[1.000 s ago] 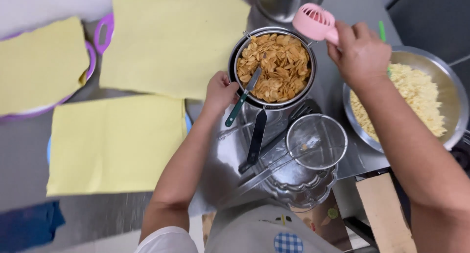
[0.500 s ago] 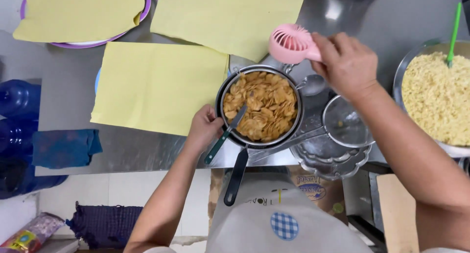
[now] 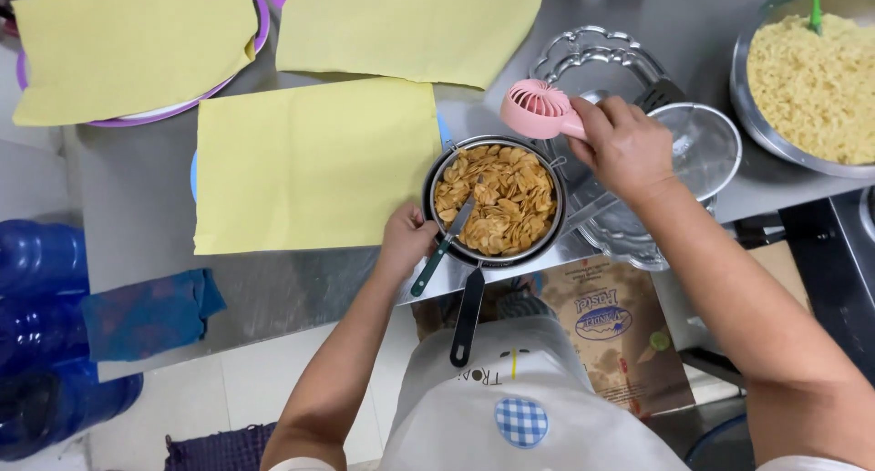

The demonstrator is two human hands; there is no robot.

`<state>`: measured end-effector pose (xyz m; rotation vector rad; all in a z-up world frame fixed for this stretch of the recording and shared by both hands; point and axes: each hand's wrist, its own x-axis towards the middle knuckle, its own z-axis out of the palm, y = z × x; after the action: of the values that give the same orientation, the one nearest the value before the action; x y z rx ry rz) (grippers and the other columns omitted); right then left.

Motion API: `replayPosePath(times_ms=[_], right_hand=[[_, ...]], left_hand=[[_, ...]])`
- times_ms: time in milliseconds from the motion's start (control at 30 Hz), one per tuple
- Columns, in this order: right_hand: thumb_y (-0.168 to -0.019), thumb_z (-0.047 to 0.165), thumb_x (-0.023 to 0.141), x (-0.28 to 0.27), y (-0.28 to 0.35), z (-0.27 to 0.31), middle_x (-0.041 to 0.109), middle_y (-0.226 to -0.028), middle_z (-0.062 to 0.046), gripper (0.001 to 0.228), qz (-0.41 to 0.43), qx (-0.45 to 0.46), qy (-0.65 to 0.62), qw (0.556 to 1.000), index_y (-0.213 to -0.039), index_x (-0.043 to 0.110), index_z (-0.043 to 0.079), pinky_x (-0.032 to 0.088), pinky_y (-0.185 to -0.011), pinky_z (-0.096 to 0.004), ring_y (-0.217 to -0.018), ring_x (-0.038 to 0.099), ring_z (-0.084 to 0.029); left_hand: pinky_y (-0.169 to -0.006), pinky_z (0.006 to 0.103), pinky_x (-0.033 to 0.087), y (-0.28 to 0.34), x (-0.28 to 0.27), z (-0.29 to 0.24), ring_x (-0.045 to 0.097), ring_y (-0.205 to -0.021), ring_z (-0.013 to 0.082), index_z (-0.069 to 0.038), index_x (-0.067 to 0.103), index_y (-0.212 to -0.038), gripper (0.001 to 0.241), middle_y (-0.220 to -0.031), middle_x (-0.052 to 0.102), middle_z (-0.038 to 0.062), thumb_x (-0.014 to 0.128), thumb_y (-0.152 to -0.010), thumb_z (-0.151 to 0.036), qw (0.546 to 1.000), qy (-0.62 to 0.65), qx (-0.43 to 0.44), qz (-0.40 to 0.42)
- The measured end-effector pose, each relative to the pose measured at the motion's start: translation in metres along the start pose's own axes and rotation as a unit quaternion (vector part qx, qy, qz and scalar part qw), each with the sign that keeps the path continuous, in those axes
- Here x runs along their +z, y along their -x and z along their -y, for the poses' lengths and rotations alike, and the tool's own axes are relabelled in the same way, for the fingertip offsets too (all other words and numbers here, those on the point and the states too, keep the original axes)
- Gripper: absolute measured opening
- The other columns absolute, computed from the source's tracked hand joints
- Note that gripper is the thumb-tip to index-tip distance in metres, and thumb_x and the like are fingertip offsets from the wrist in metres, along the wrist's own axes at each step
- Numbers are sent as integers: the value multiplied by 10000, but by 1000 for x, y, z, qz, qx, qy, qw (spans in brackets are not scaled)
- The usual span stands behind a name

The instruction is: Frying food in a pan, scooping it out with a strainer to drain, and cooling it with a handheld fan.

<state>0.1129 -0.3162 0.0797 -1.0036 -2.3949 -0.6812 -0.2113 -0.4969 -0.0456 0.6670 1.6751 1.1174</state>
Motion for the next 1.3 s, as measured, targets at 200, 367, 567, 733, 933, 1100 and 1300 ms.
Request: replayPosePath(times_ms=[200, 367, 567, 733, 933, 1100, 1300], right_hand=[[-1093, 510, 615, -4, 6, -2, 631, -990, 27, 382, 12, 13, -5, 1000, -1374, 707, 269, 623, -759, -294, -847, 742, -181], [-1091, 516, 626, -4, 7, -7, 620, -971, 23, 380, 20, 29, -10, 999, -1363, 708, 263, 620, -741, -298, -834, 737, -183], [-1090, 523, 632, -3, 3, -7, 619, -973, 21, 378, 24, 33, -29, 999, -1361, 708, 271, 624, -743, -312, -837, 739, -196], [-1070, 527, 671, 0, 3, -6, 630, -982, 16, 401, 15, 15, -42, 999, -1362, 716, 256, 629, -742, -319, -843, 748, -206], [-1039, 520, 689, 10, 10, -6, 643, -992, 0, 424, 7, 7, -61, 998, -1364, 716, 250, 634, -727, -331, -825, 755, -225], [-1016, 538, 684, 29, 22, -14, 636, -1011, 8, 455, 19, 30, -60, 998, -1377, 709, 262, 631, -727, -348, -837, 746, -218], [-1002, 510, 715, 42, 31, -13, 660, -940, -5, 413, 28, 37, -89, 995, -1333, 717, 262, 627, -743, -358, -837, 755, -246]], left_hand=[[-382, 352, 512, -29, 22, 5, 643, -465, 253, -59, 562, -822, 109, -572, 599, 153, 671, -815, -51, 999, -38, 37, -13], [-411, 333, 541, -42, 32, -8, 667, -483, 246, -69, 571, -827, 88, -587, 623, 142, 657, -820, -59, 997, -44, 57, -9], [-749, 465, 605, 16, 13, -91, 743, -879, 355, -87, 543, -1158, 294, -909, 720, 204, 557, -1009, -340, 966, -254, 37, 36], [-983, 625, 556, 70, 22, -122, 700, -1166, 504, -74, 377, -1450, 666, -1177, 718, 284, 701, -974, -408, 859, -493, 69, 118], [-769, 614, 618, 77, 20, -168, 751, -952, 488, 29, 599, -1260, 302, -1071, 667, 260, 533, -1037, -165, 791, -585, 150, 101], [-532, 535, 610, 72, 22, -190, 761, -676, 409, -15, 763, -940, 172, -758, 686, 171, 597, -954, -60, 694, -681, 212, 103], [-523, 603, 584, 48, 44, -151, 751, -692, 435, 78, 734, -924, 249, -752, 697, 247, 506, -995, 9, 755, -614, 201, 112]])
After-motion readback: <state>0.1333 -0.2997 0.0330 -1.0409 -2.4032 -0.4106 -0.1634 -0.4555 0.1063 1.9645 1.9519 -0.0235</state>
